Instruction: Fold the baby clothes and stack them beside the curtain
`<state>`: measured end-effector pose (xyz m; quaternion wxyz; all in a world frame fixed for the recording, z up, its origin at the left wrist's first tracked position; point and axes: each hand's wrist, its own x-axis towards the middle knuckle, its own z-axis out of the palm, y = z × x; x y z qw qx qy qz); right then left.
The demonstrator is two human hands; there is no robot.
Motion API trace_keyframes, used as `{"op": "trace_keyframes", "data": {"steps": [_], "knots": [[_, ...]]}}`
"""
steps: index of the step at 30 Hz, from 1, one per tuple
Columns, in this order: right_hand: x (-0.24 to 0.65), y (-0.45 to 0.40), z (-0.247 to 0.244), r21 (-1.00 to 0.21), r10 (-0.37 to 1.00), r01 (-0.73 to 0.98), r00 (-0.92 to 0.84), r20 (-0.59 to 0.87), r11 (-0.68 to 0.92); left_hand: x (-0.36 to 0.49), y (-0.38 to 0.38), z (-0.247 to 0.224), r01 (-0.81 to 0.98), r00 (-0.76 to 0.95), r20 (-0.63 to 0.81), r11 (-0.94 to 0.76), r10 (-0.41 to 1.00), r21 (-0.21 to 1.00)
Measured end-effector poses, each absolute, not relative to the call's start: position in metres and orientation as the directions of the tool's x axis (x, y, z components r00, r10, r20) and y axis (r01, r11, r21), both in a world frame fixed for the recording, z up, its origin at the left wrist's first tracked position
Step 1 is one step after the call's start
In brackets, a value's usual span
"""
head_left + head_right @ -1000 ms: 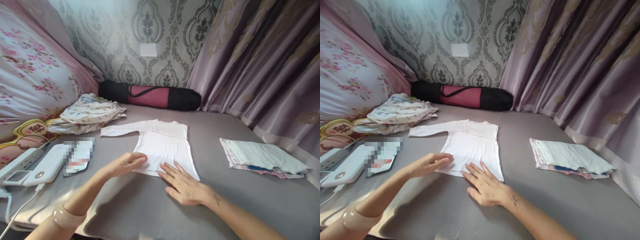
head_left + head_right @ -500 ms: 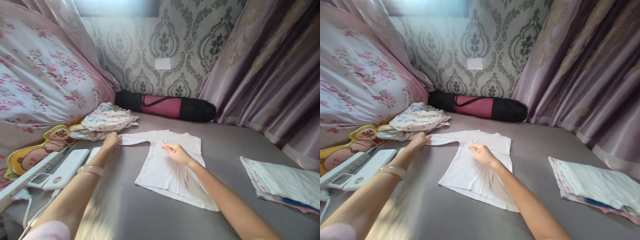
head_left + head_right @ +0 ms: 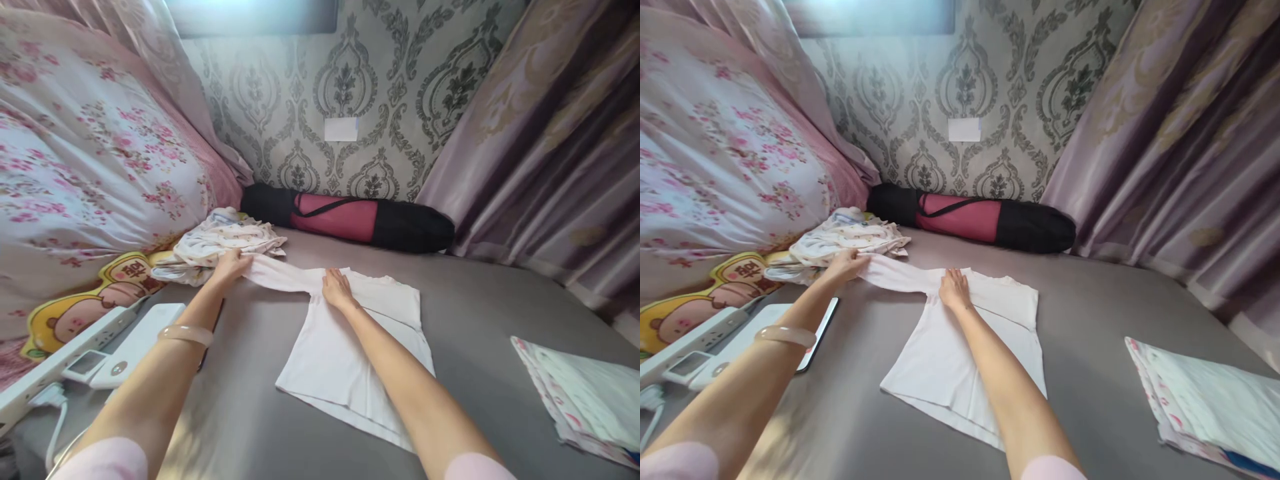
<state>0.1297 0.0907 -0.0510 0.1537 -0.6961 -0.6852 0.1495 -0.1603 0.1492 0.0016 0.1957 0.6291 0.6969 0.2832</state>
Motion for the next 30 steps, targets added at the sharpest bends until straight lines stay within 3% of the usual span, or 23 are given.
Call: {"op": "trace_keyframes", "data": {"steps": [7,13,16,20,25,27,30], "knots": [[0.112,0.085,-0.057,-0.351,0.995,0.933,0.098,0.018,-0.085,-0.146,0.151,0.018,0.760,-0.152,0.106,0.048,0.983,0.649],[0.109,0.081,-0.059,-0.291,0.995,0.952,0.098,-0.016,-0.099,-0.153,0.148,0.016,0.879,-0.198,0.119,0.122,0.973,0.461],[0.110,0.085,-0.058,-0.275,0.993,0.955,0.092,-0.070,-0.108,-0.154,0.150,0.016,0.883,-0.218,0.151,0.130,0.964,0.450],[0.109,0.090,-0.050,-0.261,0.988,0.958,0.088,-0.123,-0.118,-0.142,0.154,0.026,0.817,-0.200,0.273,0.006,0.941,0.576],[0.107,0.094,-0.027,-0.269,0.965,0.951,0.081,-0.248,-0.149,-0.108,0.146,0.054,0.484,-0.223,0.160,-0.034,0.962,0.875],[0.110,0.095,-0.019,-0.357,0.960,0.919,0.071,-0.270,-0.168,-0.091,0.142,0.064,0.441,-0.207,0.145,-0.040,0.968,0.897],[0.127,0.092,-0.015,-0.721,0.982,0.666,0.125,-0.145,-0.191,-0.066,0.138,0.073,0.484,-0.193,0.200,-0.084,0.961,0.871]]}}
